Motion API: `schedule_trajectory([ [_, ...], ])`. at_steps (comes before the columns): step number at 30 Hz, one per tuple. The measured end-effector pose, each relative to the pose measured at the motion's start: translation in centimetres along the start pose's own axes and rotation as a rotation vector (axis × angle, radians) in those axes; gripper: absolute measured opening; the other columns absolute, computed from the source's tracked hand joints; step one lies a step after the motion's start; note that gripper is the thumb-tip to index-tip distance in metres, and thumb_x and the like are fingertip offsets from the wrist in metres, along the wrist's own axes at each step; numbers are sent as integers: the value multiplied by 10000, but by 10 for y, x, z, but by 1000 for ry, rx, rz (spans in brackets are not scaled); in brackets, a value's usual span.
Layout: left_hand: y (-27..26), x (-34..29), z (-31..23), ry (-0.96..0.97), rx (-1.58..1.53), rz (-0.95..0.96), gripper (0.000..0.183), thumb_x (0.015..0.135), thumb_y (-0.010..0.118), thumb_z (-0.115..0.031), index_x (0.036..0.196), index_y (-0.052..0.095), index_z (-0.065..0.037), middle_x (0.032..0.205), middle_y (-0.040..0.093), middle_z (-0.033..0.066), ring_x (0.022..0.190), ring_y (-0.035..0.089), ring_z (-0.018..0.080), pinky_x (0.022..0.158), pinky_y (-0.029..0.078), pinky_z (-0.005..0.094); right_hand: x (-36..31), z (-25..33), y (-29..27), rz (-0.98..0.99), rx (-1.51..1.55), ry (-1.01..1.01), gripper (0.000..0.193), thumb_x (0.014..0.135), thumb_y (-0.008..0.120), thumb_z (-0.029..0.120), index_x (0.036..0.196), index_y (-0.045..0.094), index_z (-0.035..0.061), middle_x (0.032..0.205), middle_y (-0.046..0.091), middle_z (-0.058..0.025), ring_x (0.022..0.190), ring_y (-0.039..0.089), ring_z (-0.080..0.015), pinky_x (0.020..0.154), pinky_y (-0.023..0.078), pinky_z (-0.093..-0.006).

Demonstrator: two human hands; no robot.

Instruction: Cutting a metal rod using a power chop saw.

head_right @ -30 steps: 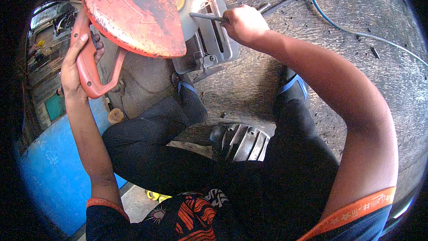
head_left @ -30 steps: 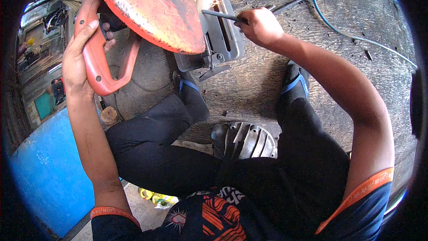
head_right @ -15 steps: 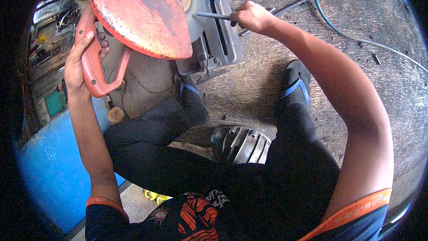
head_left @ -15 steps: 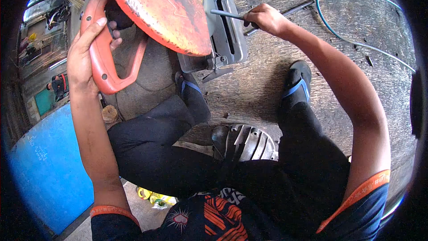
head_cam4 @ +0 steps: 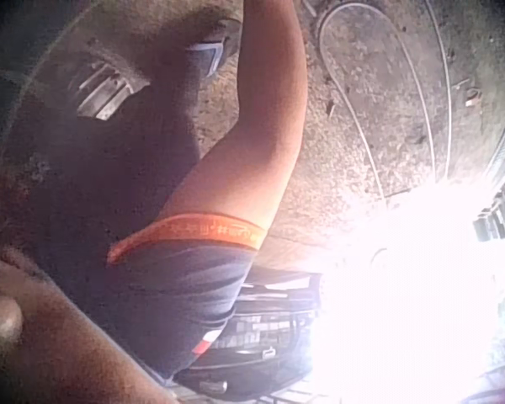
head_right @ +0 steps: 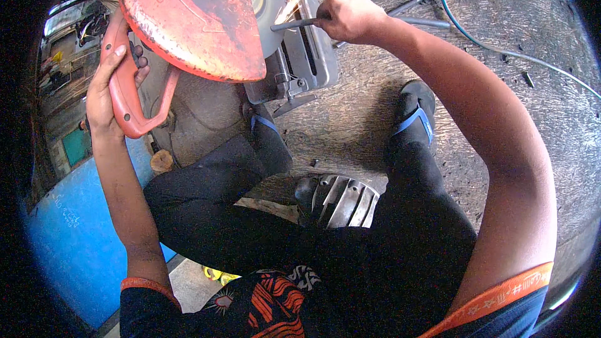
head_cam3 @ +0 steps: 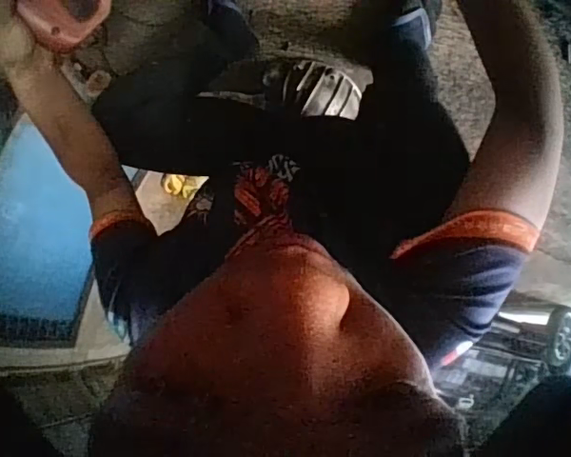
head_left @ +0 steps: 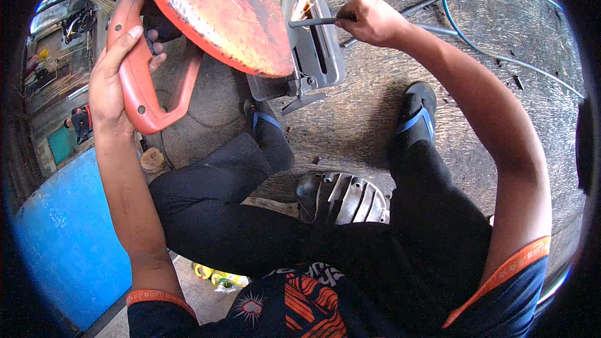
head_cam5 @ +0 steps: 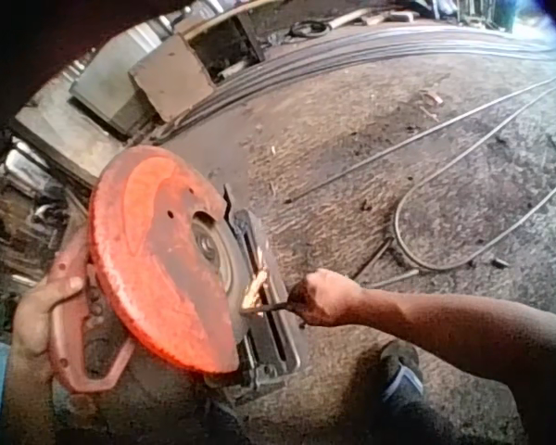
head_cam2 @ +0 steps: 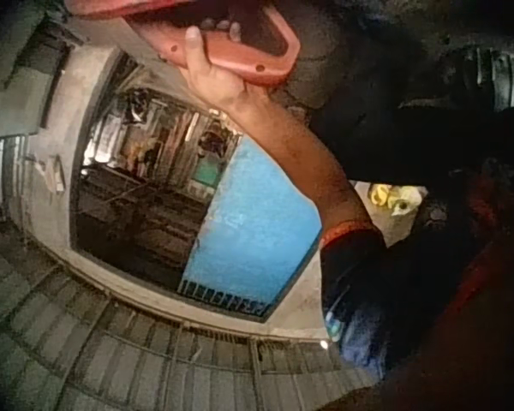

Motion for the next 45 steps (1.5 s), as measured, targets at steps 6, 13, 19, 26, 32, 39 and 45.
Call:
schedule_trajectory([
  [6,1,-1,0,-4,-5,4,408,848,618,-201,1173,500,16,960,591,116,830,607,190,753,526,313,-1,8,-8,-105,-144,-55,208,815,579,252,799,666,64,719,632,-173,719,630,-356,675,514,-433],
  [13,-2,1,1,-7,-1,11,415,846,620,-204,1171,498,22,956,591,118,834,606,194,755,523,317,-3,11,-9,-194,-225,-123,148,783,586,203,767,650,70,723,634,-143,712,633,-333,666,521,-422],
  [19,0,3,2,-2,-17,0,394,845,621,-205,1150,512,20,952,593,118,838,606,194,750,525,316,-5,23,-15,-222,-352,-234,70,715,580,136,728,614,77,787,616,-94,782,625,-292,684,525,-391],
  [26,-2,3,2,-5,-16,10,373,851,613,-191,1144,516,19,960,595,116,841,609,193,746,532,316,-4,26,-15,-271,-442,-298,142,771,636,202,811,651,67,784,598,-71,773,612,-257,659,521,-362],
  [32,1,0,0,6,-16,-4,374,855,608,-187,1152,512,19,959,596,117,829,610,191,744,533,316,-4,32,-18,-284,-442,-264,84,680,570,80,745,623,74,829,612,-72,874,611,-239,719,536,-353],
  [39,3,0,-1,14,-8,-8,384,855,606,-193,1156,506,23,955,594,120,829,610,191,745,533,314,-7,38,-21,-334,-486,-287,123,691,574,98,785,647,64,817,624,-97,858,623,-255,711,537,-359],
  [45,-2,0,0,1,3,-26,384,851,616,-206,1141,513,24,939,594,122,811,609,189,729,531,307,-6,23,-22,66,-303,187,251,825,472,257,795,637,71,746,632,-181,716,644,-350,664,526,-448],
])
Point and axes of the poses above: each hand's wrist, its own x-axis towards the middle knuckle, its own y-axis out of the palm, z = x × y, the point moved 6 cm from there along x, towards the middle knuckle
